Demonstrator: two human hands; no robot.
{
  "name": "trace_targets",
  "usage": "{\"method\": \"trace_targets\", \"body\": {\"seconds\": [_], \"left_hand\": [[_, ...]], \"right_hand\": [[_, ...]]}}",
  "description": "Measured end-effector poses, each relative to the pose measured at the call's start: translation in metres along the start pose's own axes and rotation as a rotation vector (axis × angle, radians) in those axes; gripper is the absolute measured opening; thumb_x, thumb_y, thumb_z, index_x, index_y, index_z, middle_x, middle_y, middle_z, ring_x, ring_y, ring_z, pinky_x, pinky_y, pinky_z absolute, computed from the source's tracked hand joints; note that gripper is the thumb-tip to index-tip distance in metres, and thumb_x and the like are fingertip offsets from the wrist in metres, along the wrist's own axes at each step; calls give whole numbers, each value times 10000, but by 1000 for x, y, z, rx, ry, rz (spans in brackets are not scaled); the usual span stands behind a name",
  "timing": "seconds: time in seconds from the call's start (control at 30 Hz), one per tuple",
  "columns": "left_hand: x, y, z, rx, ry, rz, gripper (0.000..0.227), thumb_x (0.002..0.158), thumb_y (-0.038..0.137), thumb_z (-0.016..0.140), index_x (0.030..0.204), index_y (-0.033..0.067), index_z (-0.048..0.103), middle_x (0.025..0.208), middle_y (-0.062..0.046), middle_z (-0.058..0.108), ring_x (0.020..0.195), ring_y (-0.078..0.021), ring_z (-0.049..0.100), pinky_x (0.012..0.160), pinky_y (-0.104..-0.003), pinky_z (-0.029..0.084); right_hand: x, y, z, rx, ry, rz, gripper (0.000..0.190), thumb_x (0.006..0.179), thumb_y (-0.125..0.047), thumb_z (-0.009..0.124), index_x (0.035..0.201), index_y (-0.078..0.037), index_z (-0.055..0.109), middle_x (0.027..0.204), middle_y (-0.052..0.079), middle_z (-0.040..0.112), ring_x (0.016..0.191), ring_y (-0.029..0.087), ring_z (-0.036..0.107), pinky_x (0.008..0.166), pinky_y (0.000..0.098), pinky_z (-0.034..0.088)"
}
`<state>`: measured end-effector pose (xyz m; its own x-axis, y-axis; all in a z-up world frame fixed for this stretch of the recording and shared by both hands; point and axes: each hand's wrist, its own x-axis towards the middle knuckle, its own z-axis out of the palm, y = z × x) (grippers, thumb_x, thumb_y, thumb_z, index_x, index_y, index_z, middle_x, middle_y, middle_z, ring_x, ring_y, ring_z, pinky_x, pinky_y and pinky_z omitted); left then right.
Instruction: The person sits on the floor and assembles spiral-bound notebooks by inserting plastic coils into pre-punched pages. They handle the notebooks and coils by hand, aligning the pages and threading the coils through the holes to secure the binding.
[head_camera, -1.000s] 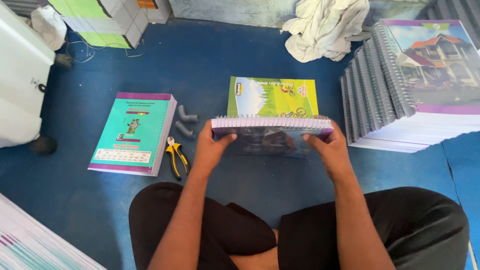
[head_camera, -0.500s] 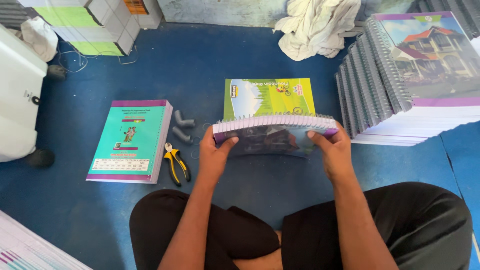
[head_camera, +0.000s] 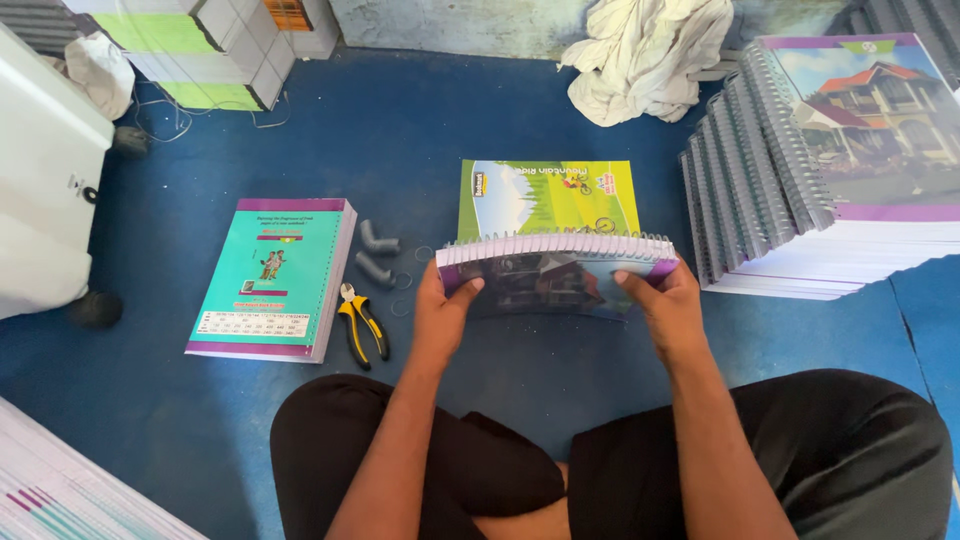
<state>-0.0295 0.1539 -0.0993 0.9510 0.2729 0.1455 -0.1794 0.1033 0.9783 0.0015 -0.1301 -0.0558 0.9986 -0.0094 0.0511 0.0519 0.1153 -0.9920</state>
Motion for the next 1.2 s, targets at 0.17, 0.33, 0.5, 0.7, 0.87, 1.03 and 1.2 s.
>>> {"method": "trace_targets", "body": {"seconds": [0.17,0.33,0.5,0.7,0.87,1.03,1.2], "left_hand": [[-2,3,0,-36,-17,33,380,900,-37,689,1265,1,590,1152,-53,698,1073,-126,642,978,-270,491],[0,12,0,-19,-13,-48,392,877,-65,677,1254,2,595,1136,-54,700,1057,-142,657,962,-276,502],[-1,14,-2,15,-3,-114,427,842,-87,644,1253,14,589,1130,-44,697,1059,-134,657,952,-271,490],[1,1,-6,12,-5,-65,421,794,-91,585,1201,5,634,1046,-37,684,956,-119,624,863,-264,499],[3,-7,-7,12,16,-89,404,805,-78,561,1189,15,645,952,-18,650,840,-110,580,757,-264,498],[3,-11,-6,22,11,-53,378,797,-83,551,1152,6,646,939,-19,655,835,-111,585,743,-269,497],[3,-12,-7,32,13,-33,390,780,-89,551,1146,9,643,959,-15,664,862,-104,598,762,-262,500]], "right_hand": [[-9,-5,1,11,12,-24,369,863,-36,732,1206,-25,596,1150,100,730,1056,175,708,984,335,554],[-4,-2,-6,-76,6,1,359,844,26,717,1187,-19,620,1103,93,718,1012,176,688,924,336,557],[3,7,-8,-98,-10,-18,455,792,75,676,1230,-3,581,1124,78,694,1051,177,676,929,320,545],[-3,-12,-1,-183,73,-318,758,738,66,532,1480,-38,414,1401,111,523,1303,204,530,1050,352,505],[-18,-58,24,-692,85,-688,710,806,-27,638,1493,-4,459,1479,198,543,1477,335,475,1304,501,273],[-6,-104,59,-969,-274,-803,676,786,-160,769,1391,6,517,1344,228,571,1327,420,507,1135,486,393],[13,-120,93,-1296,-638,-569,454,805,-197,779,1226,-98,644,1156,124,641,1090,334,629,907,456,518]]}}
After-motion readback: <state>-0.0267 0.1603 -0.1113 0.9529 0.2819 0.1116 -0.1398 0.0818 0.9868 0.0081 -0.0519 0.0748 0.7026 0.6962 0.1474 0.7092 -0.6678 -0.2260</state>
